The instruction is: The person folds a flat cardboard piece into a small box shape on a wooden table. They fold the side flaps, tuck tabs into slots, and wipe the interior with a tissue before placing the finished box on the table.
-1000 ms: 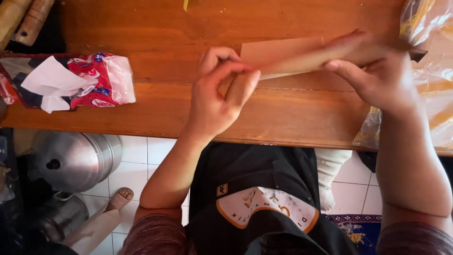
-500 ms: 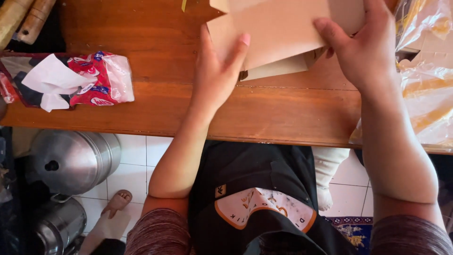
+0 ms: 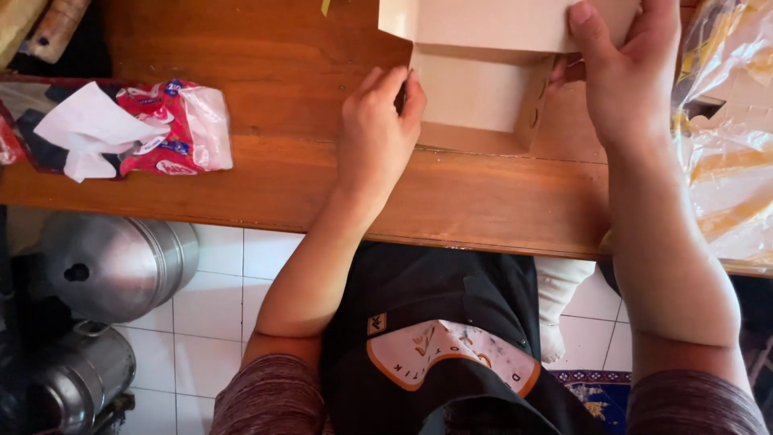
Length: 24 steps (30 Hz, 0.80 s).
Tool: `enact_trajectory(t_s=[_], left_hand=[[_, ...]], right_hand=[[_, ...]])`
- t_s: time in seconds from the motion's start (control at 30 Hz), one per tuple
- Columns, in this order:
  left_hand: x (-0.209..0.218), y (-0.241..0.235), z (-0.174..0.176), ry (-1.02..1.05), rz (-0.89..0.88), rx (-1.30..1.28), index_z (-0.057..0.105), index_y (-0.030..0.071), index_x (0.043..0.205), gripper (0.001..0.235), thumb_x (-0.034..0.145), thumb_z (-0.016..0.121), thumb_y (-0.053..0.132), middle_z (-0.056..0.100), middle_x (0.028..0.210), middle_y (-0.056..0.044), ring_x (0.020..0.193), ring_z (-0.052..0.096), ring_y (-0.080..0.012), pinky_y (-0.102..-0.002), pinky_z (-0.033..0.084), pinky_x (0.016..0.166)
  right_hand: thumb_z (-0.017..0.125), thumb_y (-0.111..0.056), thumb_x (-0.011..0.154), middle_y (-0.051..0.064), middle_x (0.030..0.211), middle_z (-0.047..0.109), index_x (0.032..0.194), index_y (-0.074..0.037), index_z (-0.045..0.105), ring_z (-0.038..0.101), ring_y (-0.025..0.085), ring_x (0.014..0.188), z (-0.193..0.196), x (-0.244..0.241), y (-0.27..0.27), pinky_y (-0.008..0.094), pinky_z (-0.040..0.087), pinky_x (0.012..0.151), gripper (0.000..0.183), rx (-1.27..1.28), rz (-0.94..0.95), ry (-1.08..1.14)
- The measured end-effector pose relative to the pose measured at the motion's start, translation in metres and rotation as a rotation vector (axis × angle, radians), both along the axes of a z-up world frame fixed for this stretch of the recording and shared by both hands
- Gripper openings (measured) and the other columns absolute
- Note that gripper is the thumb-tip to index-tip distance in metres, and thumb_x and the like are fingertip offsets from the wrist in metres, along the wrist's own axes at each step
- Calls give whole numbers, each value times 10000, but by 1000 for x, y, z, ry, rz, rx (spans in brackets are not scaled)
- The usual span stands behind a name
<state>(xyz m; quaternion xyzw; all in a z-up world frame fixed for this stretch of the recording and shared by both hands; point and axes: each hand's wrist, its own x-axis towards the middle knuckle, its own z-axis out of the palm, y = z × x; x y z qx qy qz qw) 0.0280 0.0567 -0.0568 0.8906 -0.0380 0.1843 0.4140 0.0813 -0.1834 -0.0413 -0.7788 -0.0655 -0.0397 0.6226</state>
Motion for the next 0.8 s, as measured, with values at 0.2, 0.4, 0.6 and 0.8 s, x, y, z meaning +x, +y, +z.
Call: enact_trajectory(t_s=[0.2, 0.4, 0.6, 0.8], left_hand=[[-2, 17, -11, 125, 70, -87, 354, 96, 1433, 536, 953, 543, 244, 704, 1236, -135, 1072, 691, -356, -433, 536, 901], [-49, 60, 12, 61, 21, -228, 84, 103, 1587, 714, 1099, 552, 332, 187, 1691, -132, 1610, 298, -279, -370, 311, 1355], [-99, 114, 33, -174, 282, -162, 453, 118, 1384, 343, 1063, 558, 175, 626, 1179, -68, 981, 638, -167, -283, 530, 870], [-113, 154, 21, -202, 456, -488, 509, 100, 1234, 222, 1018, 533, 150, 624, 1000, -49, 921, 623, -132, -242, 536, 809]], right_hand=[[615, 98, 1101, 223, 1161, 494, 1296, 12, 392, 624, 268, 810, 8, 0, 13, 342, 615, 676, 308, -216, 77, -219], [789, -165, 1285, 289, 1589, 204, 1575, -36, 135, 287, 422, 1523, 11, -20, 65, 461, 532, 1044, 727, -741, -45, -431], [667, 12, 1074, 128, 984, 648, 1197, 29, 586, 641, 259, 859, 55, -37, 211, 384, 475, 820, 148, -484, 565, -615], [695, -311, 1011, 67, 751, 649, 894, -78, 610, 606, 321, 665, 21, -28, 332, 447, 431, 523, 275, -473, 720, -530]])
